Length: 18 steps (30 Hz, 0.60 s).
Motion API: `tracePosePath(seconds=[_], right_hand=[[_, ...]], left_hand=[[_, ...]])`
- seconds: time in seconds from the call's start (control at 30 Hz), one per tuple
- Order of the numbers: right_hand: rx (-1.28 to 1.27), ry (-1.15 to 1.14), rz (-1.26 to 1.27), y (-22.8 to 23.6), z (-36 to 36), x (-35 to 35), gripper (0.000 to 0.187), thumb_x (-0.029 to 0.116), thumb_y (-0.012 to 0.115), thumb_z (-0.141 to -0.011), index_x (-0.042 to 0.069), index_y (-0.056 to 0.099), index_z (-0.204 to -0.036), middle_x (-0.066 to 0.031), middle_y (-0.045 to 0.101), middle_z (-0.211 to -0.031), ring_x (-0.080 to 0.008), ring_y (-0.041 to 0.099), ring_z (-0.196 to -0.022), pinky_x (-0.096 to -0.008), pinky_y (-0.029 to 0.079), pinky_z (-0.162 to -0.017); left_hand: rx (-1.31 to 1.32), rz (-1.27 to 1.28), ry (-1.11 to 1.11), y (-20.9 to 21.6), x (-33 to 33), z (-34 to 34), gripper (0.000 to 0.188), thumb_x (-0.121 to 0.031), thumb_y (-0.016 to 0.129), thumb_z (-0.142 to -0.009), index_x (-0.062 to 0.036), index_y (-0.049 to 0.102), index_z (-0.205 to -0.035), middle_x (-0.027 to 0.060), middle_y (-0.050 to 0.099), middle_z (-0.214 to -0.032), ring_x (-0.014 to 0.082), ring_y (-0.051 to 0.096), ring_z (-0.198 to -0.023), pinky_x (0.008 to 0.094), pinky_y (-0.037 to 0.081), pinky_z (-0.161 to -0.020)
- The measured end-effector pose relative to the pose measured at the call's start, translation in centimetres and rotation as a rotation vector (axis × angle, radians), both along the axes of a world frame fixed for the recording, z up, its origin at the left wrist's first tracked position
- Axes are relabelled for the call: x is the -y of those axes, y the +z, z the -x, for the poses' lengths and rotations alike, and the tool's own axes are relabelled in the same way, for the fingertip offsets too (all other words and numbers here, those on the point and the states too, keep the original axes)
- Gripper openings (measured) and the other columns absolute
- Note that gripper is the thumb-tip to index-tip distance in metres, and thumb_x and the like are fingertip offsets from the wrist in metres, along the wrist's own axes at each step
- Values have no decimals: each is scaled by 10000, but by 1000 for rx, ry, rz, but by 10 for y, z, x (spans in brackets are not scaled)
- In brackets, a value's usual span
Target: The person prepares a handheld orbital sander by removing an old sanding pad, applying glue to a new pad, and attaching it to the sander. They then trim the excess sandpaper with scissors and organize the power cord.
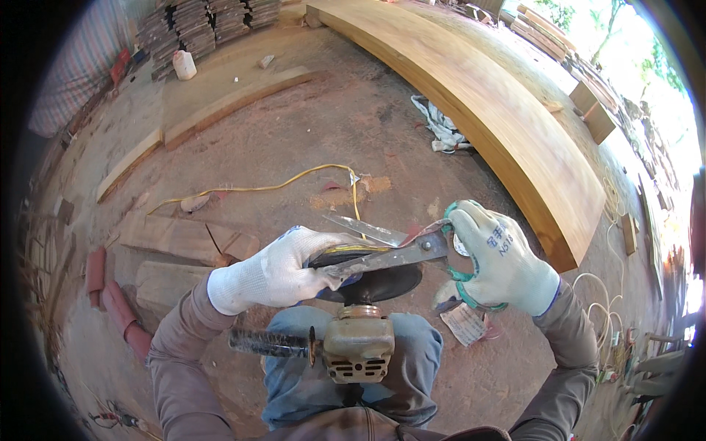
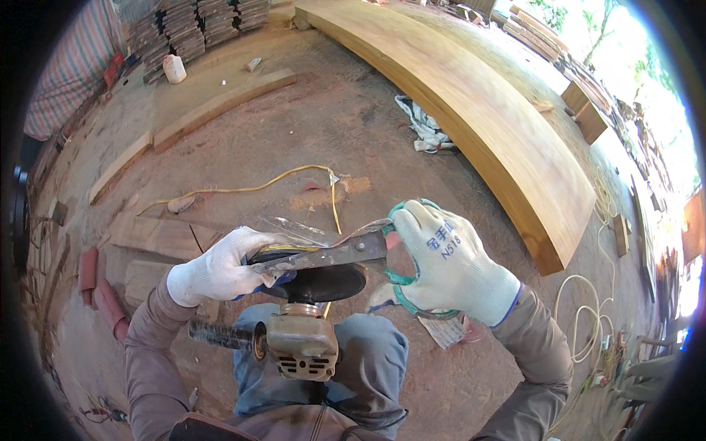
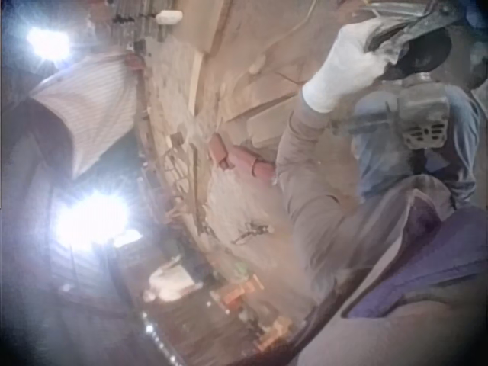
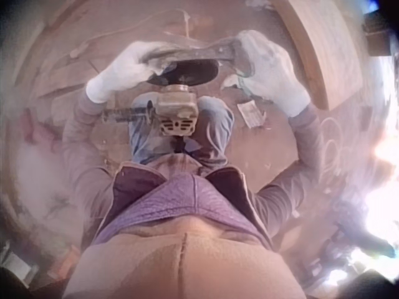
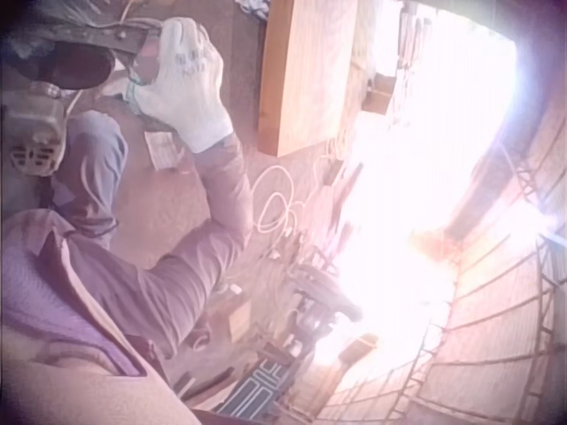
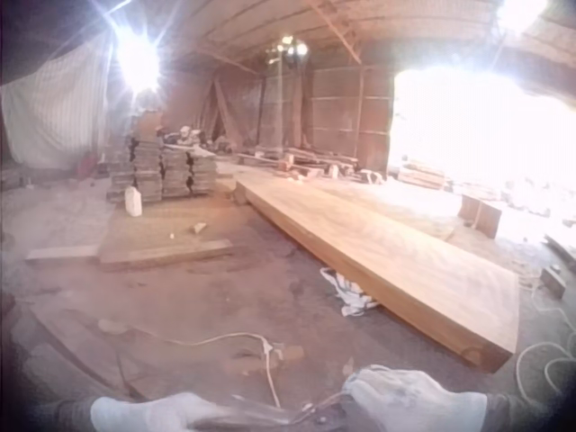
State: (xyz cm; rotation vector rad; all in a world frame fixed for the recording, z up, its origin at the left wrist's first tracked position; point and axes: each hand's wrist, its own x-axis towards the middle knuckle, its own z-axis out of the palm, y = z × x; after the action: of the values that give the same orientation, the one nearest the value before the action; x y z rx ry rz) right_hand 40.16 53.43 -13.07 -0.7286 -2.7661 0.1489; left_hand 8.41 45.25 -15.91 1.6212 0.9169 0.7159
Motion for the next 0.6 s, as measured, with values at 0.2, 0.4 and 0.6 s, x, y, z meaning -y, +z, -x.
tracePosePath(seconds=[0.2, 0.4, 0.6], right_hand=[[155, -93, 183, 1, 4, 2, 523, 315, 813, -663, 48, 571, -1042, -155, 624, -971, -359, 665, -877, -434, 538, -732], [138, -100, 189, -2, -8, 1, 501, 302, 810, -657, 54, 576, -1023, -146, 619, -922, -354, 659, -785, -422, 526, -668], [28, 20, -26, 6, 3, -6, 480, 266, 803, -634, 56, 567, -996, -147, 599, -892, -364, 635, -735, -422, 501, -634]], left_hand=[[-32, 8, 14, -1, 0, 5, 362, -30, 621, -958, 28, 635, -1316, 62, 685, -914, 104, 541, -772, 293, 492, -711], [-51, 79, 44, 15, -3, -6, 287, -55, 688, -956, 27, 691, -1232, 3, 620, -751, 90, 507, -692, 281, 453, -634], [-173, -152, -58, 7, -10, -1, 298, -65, 716, -950, 24, 691, -1233, 15, 611, -743, 92, 503, -695, 290, 457, -641]])
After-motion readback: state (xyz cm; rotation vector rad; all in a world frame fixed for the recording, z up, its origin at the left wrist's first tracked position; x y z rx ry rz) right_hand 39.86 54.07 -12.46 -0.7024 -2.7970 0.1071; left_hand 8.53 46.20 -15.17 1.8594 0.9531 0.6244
